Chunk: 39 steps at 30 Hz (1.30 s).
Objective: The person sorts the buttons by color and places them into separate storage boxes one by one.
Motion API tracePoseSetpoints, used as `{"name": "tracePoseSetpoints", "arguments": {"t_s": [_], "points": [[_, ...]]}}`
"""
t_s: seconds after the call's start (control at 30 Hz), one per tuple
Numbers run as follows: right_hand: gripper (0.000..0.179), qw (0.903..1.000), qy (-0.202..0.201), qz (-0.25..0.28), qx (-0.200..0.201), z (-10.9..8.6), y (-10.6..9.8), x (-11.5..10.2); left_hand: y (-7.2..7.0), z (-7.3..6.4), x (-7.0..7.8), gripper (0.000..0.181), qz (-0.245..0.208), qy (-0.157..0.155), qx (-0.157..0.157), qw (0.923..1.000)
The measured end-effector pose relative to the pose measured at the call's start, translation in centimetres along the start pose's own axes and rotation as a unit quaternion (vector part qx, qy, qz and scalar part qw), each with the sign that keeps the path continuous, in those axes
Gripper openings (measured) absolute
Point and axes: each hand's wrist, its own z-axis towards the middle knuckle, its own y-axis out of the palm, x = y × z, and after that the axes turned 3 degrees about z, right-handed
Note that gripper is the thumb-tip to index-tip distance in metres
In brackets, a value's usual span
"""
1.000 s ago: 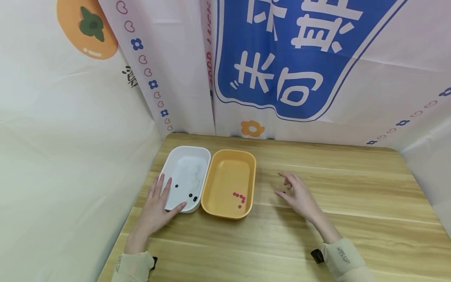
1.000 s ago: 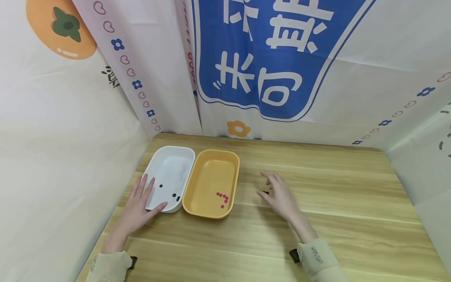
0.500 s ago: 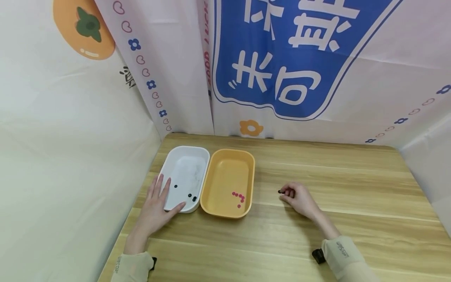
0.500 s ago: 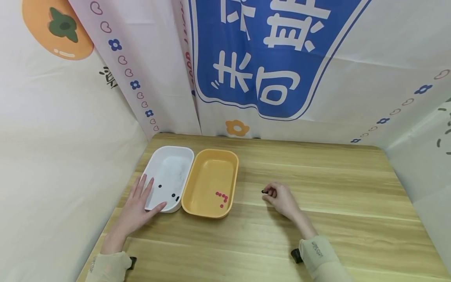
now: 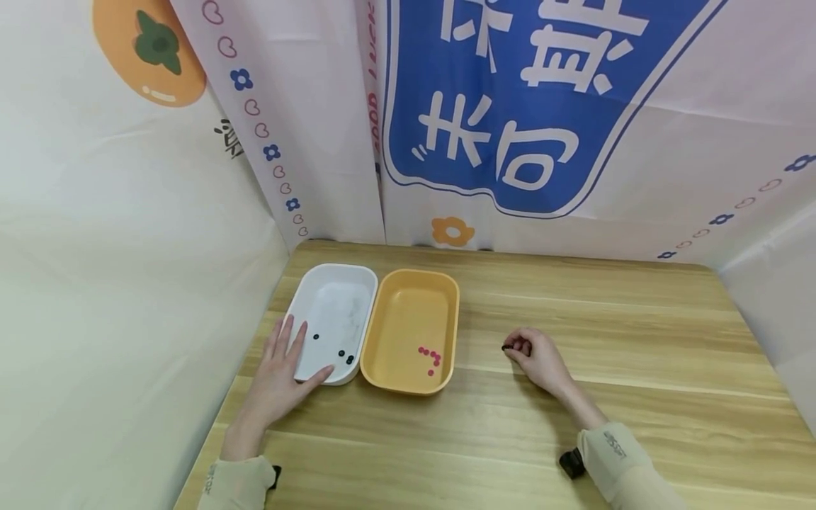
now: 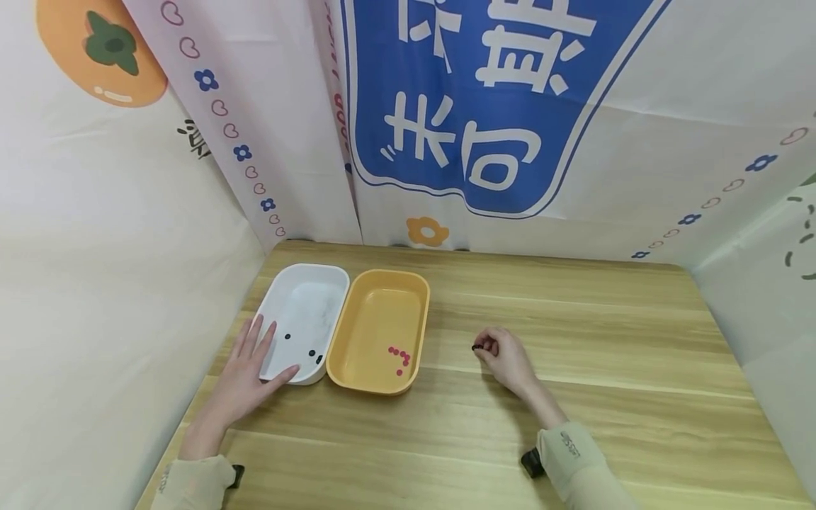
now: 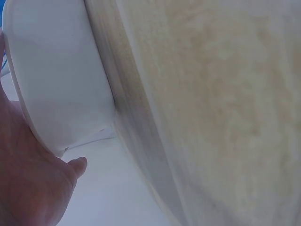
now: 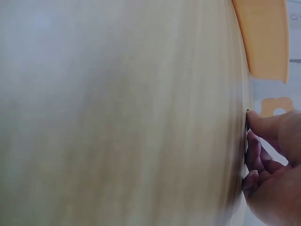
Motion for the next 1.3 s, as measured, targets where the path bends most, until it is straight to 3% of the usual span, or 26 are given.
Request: {"name": "tracePoseSetpoints", "arguments": {"t_s": [0.57, 0.73, 1.07, 1.3], "points": [[0.007, 0.999, 0.002, 0.019, 0.041, -0.3, 1.1, 0.3, 0.2, 0.0, -0.1, 0.107, 0.002, -0.004, -0.003, 1.0], [0.005, 0.9988, 0.001, 0.032, 0.036, -0.5, 1.0, 0.5, 0.2, 0.0, 0.0, 0.106, -0.003, -0.001, 0.004, 1.0], [0.012, 0.9964, 0.019, 0.07, 0.043, -0.2, 0.4, 0.7, 0.2, -0.1, -0.2, 0.105, -0.005, 0.004, 0.014, 0.9999], [0.012, 0.9938, 0.062, 0.083, 0.04, -0.3, -0.2, 0.6, 0.3, -0.2, -0.3, 0.106, -0.005, 0.002, 0.01, 0.9999]]}}
